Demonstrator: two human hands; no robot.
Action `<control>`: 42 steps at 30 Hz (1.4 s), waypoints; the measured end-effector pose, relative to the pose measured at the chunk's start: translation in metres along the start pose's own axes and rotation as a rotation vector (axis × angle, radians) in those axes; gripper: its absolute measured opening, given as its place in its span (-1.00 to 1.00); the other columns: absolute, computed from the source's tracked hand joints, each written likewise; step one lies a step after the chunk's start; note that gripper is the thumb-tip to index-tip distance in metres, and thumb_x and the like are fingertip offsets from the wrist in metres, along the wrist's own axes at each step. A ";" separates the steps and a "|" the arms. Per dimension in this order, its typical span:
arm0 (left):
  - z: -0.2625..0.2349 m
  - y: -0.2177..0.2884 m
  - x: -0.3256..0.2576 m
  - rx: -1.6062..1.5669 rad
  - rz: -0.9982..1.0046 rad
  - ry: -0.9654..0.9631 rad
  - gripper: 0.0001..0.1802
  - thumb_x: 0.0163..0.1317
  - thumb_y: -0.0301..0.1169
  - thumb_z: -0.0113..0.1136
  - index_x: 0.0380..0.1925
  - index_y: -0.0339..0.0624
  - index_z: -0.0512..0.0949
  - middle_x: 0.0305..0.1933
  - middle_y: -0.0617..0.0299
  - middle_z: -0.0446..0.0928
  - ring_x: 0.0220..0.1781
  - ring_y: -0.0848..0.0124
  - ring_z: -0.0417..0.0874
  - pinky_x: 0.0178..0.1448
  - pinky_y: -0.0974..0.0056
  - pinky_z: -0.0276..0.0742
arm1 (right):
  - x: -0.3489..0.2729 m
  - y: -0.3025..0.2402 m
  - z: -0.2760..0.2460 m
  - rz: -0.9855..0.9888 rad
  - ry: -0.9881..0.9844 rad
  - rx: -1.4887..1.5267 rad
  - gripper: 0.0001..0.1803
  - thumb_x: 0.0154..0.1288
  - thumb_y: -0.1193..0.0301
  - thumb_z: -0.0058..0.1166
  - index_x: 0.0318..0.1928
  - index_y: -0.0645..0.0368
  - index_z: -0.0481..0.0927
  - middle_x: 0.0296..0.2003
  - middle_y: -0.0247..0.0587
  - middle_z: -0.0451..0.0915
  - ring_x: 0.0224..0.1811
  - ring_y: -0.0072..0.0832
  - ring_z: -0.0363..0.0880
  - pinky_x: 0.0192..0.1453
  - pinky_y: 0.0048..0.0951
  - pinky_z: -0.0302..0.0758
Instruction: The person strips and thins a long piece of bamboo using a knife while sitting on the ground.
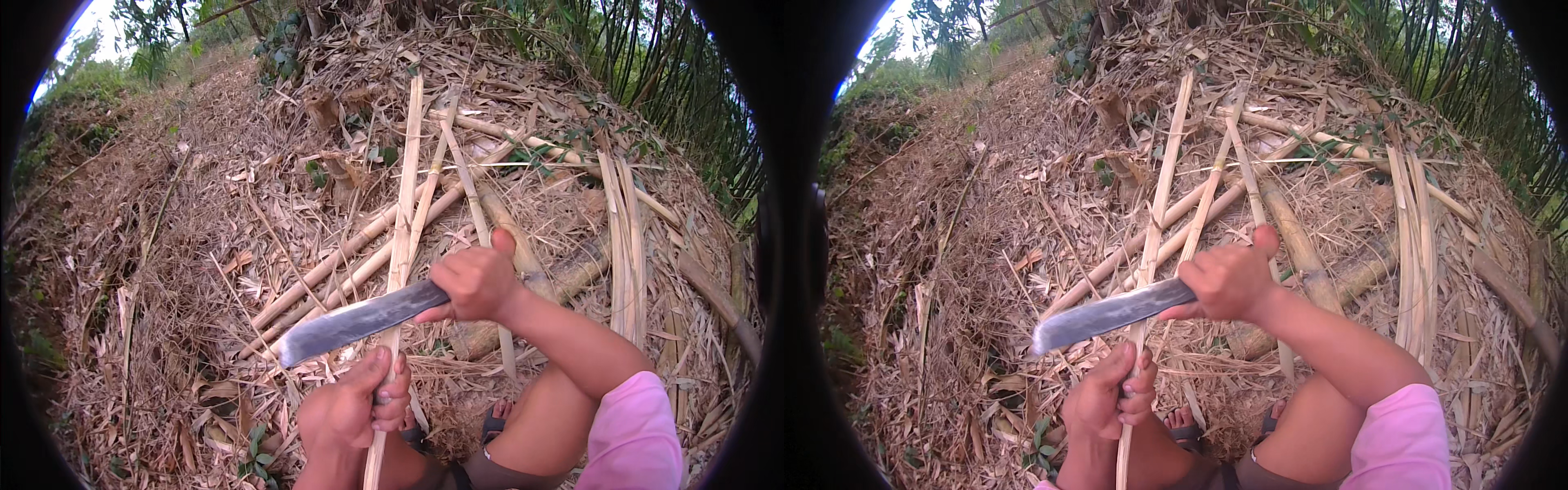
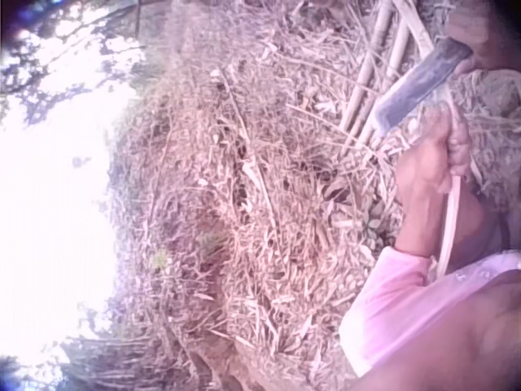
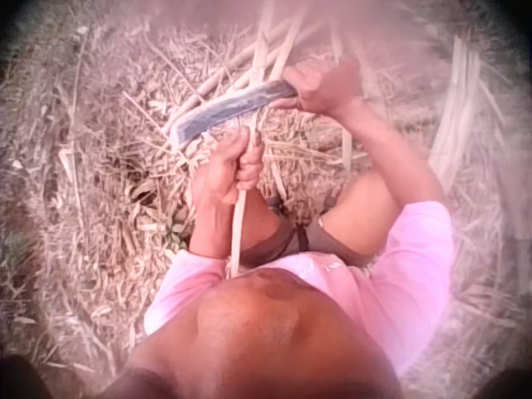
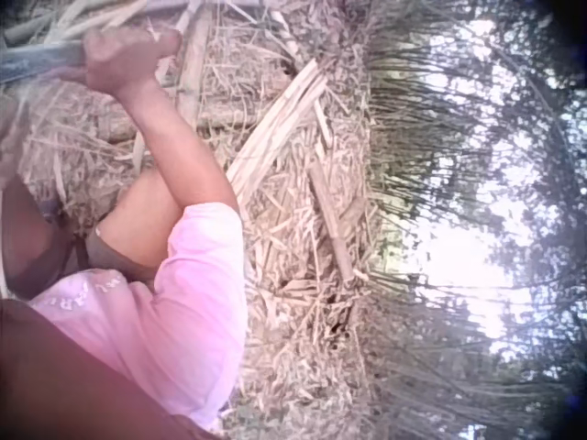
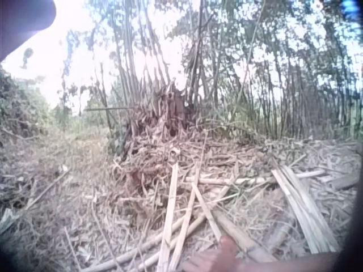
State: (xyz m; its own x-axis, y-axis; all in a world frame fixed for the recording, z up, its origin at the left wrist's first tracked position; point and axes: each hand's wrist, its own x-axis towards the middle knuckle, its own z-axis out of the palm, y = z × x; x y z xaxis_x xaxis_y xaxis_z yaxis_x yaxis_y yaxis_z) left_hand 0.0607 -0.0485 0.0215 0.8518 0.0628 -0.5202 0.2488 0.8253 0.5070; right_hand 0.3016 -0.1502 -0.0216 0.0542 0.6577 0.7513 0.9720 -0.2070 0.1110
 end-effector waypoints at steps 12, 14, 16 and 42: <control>0.006 -0.007 0.000 0.058 -0.039 -0.014 -0.73 0.53 -0.16 -0.17 -0.27 -0.07 0.35 -0.57 0.39 0.17 -0.74 0.64 0.03 -0.72 0.48 -0.05 | -0.029 0.082 0.027 0.291 -0.114 -0.034 -0.30 0.24 -0.40 -0.20 -0.59 -0.05 0.47 -0.72 -0.35 0.46 -0.71 -0.37 0.50 -0.66 -0.24 0.38; 0.010 -0.007 -0.001 0.094 -0.100 -0.016 -0.74 0.53 -0.18 -0.17 -0.27 -0.07 0.34 -0.57 0.39 0.17 -0.74 0.65 0.01 -0.72 0.48 -0.07 | -0.045 0.094 0.028 0.503 -0.220 -0.088 -0.32 0.22 -0.40 -0.16 -0.62 -0.07 0.46 -0.73 -0.38 0.45 -0.72 -0.38 0.49 -0.67 -0.25 0.35; 0.001 -0.007 -0.004 0.070 -0.082 0.031 -0.74 0.53 -0.18 -0.17 -0.27 -0.08 0.34 -0.57 0.39 0.17 -0.74 0.65 0.01 -0.72 0.48 -0.07 | -0.031 0.058 0.021 0.626 -0.402 -0.114 -0.33 0.23 -0.37 -0.12 -0.64 -0.07 0.45 -0.73 -0.37 0.45 -0.72 -0.38 0.49 -0.68 -0.26 0.34; -0.012 -0.004 -0.032 0.010 -0.140 0.045 -0.78 0.50 -0.25 -0.14 -0.29 -0.10 0.34 -0.59 0.38 0.15 -0.75 0.61 0.03 -0.72 0.45 -0.03 | -0.022 0.057 0.042 0.379 -0.229 -0.037 -0.29 0.36 -0.30 -0.27 -0.40 0.11 0.54 -0.59 -0.21 0.56 -0.53 -0.22 0.64 -0.42 -0.12 0.55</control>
State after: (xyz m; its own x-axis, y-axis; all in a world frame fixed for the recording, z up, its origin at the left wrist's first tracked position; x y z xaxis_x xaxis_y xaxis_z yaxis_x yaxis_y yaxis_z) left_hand 0.0266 -0.0476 0.0281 0.7872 -0.0272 -0.6161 0.3685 0.8218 0.4345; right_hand 0.3655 -0.1456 -0.0592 0.4583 0.6732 0.5802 0.8653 -0.4872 -0.1182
